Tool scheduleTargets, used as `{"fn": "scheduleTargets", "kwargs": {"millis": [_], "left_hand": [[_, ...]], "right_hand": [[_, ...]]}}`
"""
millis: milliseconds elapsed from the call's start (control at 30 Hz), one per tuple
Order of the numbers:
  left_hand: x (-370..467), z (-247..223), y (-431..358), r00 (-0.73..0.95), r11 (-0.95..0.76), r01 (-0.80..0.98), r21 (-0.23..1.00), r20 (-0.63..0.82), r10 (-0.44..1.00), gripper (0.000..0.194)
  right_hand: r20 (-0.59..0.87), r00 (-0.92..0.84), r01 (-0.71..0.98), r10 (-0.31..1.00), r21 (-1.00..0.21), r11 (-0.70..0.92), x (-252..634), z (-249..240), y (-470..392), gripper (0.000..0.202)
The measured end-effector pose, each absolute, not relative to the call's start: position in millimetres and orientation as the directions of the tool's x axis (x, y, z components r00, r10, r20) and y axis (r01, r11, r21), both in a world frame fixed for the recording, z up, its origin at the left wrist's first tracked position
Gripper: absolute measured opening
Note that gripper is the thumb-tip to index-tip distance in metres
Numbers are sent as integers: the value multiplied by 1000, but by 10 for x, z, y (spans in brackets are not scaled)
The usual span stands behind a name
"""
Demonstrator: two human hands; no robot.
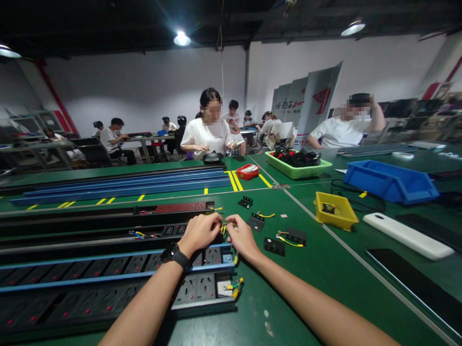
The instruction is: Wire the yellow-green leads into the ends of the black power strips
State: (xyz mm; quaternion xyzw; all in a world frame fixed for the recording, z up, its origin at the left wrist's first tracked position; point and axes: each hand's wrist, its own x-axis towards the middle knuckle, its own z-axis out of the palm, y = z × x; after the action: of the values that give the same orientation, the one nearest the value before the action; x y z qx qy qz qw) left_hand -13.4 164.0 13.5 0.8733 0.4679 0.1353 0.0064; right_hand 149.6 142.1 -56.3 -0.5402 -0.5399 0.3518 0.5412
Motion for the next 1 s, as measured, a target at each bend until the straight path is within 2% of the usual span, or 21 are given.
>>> {"fn": "scheduleTargets", "kwargs": {"millis": [233,500,633,1000], "left_hand": [[-75,199,1572,520,-551,829,101,224,824,21],[13,200,1516,427,-444,895,44,205,881,46],[48,199,1537,418,-430,902,35,177,891,50],[85,170,1554,385,-396,917,45,151,910,38]], "right_hand": [[200,205,196,958,-968,160,1499,-594,1448,19],[191,236,179,953,-972,150,1496,-585,1471,21],[205,243,184,948,-969,162,1494,-586,1481,22],[233,206,227,950,-956,186,1498,-584,1482,26]]}}
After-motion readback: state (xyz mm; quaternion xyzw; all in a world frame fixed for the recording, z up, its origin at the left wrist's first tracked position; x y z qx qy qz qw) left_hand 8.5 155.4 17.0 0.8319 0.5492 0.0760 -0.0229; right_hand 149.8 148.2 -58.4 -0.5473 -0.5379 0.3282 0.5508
